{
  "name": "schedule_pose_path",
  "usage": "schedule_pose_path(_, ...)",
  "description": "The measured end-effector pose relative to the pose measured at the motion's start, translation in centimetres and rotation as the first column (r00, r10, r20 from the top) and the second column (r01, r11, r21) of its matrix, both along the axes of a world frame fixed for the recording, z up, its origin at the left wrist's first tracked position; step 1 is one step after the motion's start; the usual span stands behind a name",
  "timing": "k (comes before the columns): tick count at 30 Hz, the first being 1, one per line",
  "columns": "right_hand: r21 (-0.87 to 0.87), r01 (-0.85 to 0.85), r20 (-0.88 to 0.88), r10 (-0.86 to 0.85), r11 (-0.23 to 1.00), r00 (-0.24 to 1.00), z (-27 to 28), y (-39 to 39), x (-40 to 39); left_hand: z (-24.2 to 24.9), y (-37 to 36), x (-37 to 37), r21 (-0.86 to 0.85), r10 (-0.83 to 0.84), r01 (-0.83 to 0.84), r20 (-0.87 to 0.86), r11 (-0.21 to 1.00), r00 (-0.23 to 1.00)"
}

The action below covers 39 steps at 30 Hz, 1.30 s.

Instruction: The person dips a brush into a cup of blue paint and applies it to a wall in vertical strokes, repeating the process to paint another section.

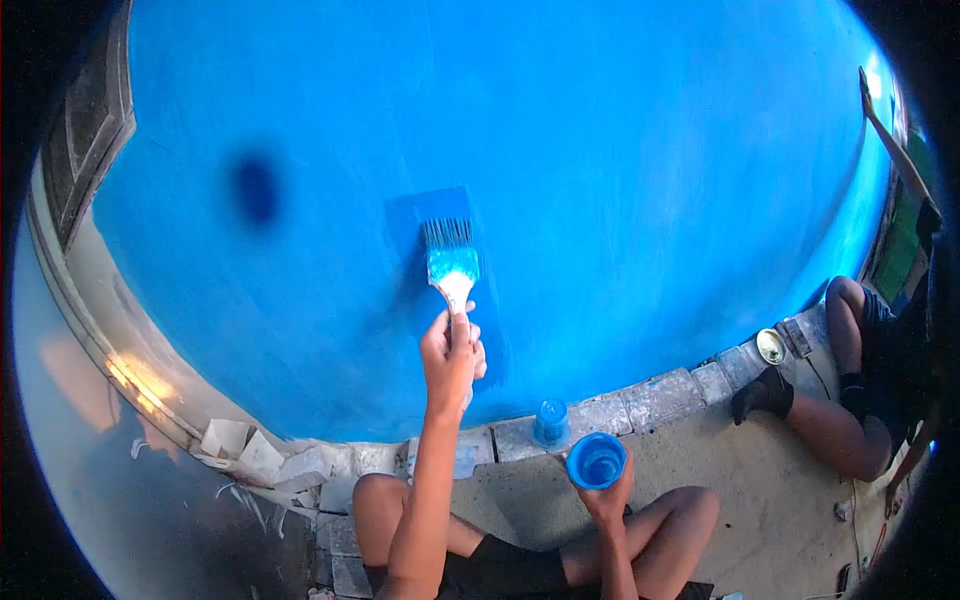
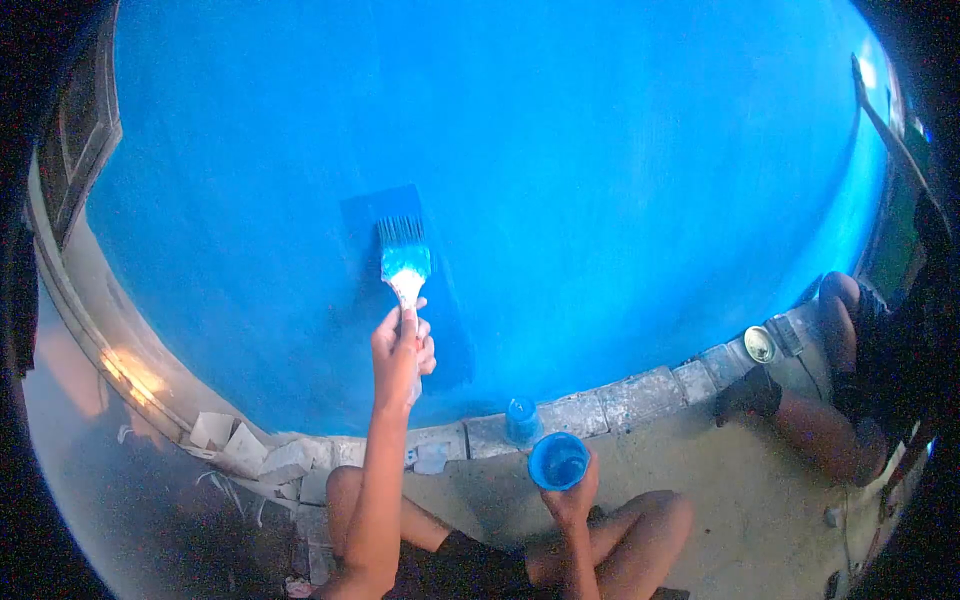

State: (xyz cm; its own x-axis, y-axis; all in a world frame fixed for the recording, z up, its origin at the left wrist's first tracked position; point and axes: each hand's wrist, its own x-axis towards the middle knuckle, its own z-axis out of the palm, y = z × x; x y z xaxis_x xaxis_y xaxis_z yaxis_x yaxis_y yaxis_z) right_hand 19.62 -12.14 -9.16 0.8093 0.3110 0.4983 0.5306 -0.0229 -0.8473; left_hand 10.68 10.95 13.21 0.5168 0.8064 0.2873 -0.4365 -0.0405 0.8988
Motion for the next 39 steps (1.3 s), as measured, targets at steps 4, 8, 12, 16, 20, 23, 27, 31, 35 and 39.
schedule_pose_path(4, 0.010, -0.030, -0.053, 0.031, 0.999, 0.998, 0.0, -0.1, -0.3, -5.2, -0.7, -0.9, -0.034, 0.055, -0.057, -0.073, 0.998, 0.996)
schedule_pose_path(8, 0.064, -0.027, -0.032, 0.029, 0.998, 0.999, -0.4, 0.1, 0.0, -4.3, -2.9, -3.1, 0.033, 0.090, -0.087, -0.093, 0.996, 0.992)
schedule_pose_path(12, -0.011, 0.010, -0.028, -0.010, 1.000, 1.000, 0.2, 0.1, -0.4, 1.7, -2.3, -3.4, 0.214, 0.153, -0.159, 0.042, 0.964, 0.987)
schedule_pose_path(16, -0.003, -0.002, -0.024, 0.002, 1.000, 1.000, -0.1, 0.3, -0.2, 3.5, 0.3, -2.6, 0.083, 0.124, -0.123, -0.004, 0.989, 0.992)
schedule_pose_path(20, 0.057, -0.022, -0.061, 0.025, 0.998, 0.998, -0.8, 0.2, 0.3, -2.1, 0.8, -3.1, -0.120, 0.050, -0.053, -0.033, 0.991, 0.998)
schedule_pose_path(23, 0.037, -0.006, -0.048, 0.007, 0.999, 0.999, 0.1, -0.1, -0.2, -6.7, -1.1, -4.1, -0.094, 0.136, -0.156, -0.192, 0.983, 0.972)
schedule_pose_path(27, 0.001, 0.029, -0.043, -0.029, 1.000, 0.999, 0.4, 0.0, -0.4, -7.5, -3.5, -5.4, -0.025, 0.144, -0.151, -0.167, 0.988, 0.975)
schedule_pose_path(31, 0.016, 0.012, -0.028, -0.012, 1.000, 1.000, 0.5, 0.1, -0.3, -0.6, -2.5, -2.9, 0.250, 0.098, -0.083, -0.050, 0.965, 0.994)
schedule_pose_path(35, 0.021, 0.022, -0.037, -0.021, 1.000, 0.999, 0.0, 0.3, -0.2, 3.5, -0.8, 0.4, 0.085, 0.063, -0.061, -0.018, 0.995, 0.998)
schedule_pose_path(39, 0.071, -0.006, -0.071, 0.011, 0.997, 0.997, 0.4, -0.1, 0.2, -1.6, -0.2, 0.7, -0.041, 0.014, -0.017, -0.079, 0.999, 0.997)
